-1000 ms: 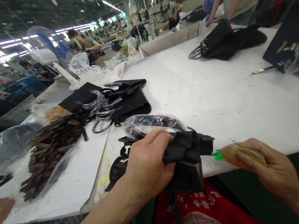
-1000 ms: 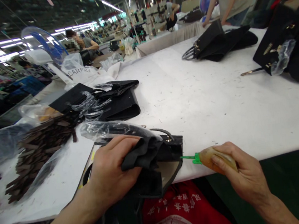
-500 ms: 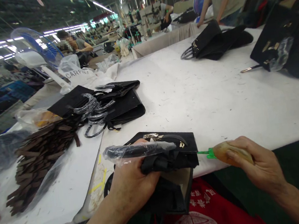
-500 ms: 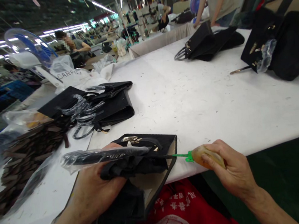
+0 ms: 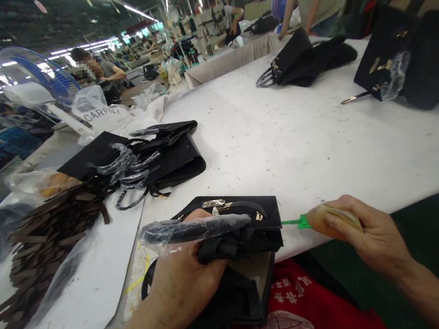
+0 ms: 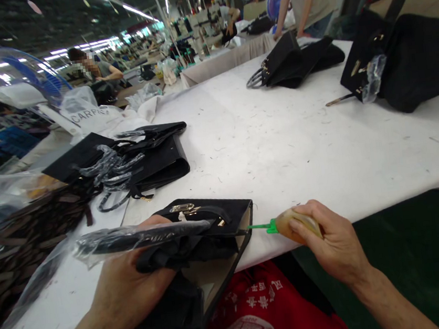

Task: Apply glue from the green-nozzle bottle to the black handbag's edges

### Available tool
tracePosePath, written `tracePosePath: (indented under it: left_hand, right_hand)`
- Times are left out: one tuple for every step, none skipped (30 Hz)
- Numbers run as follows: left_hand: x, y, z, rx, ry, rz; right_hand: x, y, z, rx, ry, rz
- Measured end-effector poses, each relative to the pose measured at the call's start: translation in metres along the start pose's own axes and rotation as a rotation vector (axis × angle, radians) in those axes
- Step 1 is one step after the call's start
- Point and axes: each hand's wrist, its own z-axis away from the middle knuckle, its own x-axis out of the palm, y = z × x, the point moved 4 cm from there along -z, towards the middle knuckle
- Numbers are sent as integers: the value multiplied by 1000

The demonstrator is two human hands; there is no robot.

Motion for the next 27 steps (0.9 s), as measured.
tracePosePath:
  left_hand:
    - [0,1,0,4,-6,1]
    - [0,2,-1,10,-10,2]
    - [-1,3,-2,22,-14,3]
    - [-1,4,-3,32,-20,1]
    - [-1,5,-4,40,-31,-4]
    - [-2,6,-4,47,-39,-9]
    - [-2,6,-5,50,-47,-16]
    - [-2,7,-6,49,-57,-23]
    - [-2,6,-6,45,-67,-30]
    - [-1,6,-6,41,-74,-34]
    - [-1,6,-6,38,-78,-34]
    - [-2,5,-6,36,-78,-31]
    - [-2,5,-6,34,-80,-28]
    - [-2,4,-6,34,-75,-24]
    - [-2,4,-6,33,-63,-19]
    - [-3,4,-6,33,-54,-14]
    - [-3,4,-6,31,-52,-12]
    - [-3,3,-7,32,-56,-10]
    - [-3,3,-7,30,-62,-9]
    - [-2,3,-7,27,-74,-10]
    - [-2,3,-7,21,-87,-15]
    - [-1,2,-7,12,-98,-22]
    - [-1,2,-7,4,-104,-28]
    - [-1,1,-7,1,-105,-34]
    - [-1,1,-7,2,-102,-37]
    - [-1,1,-7,7,-99,-39]
    - [-1,1,-6,14,-95,-36]
  right_hand:
    - [-1,-2,0,21,9,-32]
    - [-1,-5,1,35,-3,-63]
    - [-1,-7,1,42,-29,-81]
    - [1,-9,2,41,-64,-83]
    - [2,-11,3,35,-93,-73]
    - [3,-12,3,29,-106,-55]
    - [3,-12,4,23,-93,-37]
    - [2,-12,4,19,-58,-23]
    - [1,-11,4,18,-20,-15]
    - [0,-10,4,18,5,-13]
    - [0,-8,4,18,6,-11]
    - [1,-7,3,17,-15,-8]
    - [3,-6,2,18,-49,-6]
    - [4,-5,1,25,-85,-7]
    - [5,-4,-1,38,-110,-16]
    - [5,-3,-3,56,-124,-31]
    - [5,-1,-4,76,-130,-47]
    - [5,0,-6,95,-128,-55]
    - [4,1,-7,107,-123,-54]
    - [4,2,-7,115,-117,-49]
    - [3,3,-7,120,-114,-45]
    - [3,3,-7,124,-113,-50]
    - [3,3,-7,129,-116,-66]
    - [4,2,-6,134,-118,-90]
    - [4,2,-5,139,-122,-108]
    - [4,1,-4,140,-121,-110]
    - [4,1,-4,139,-114,-97]
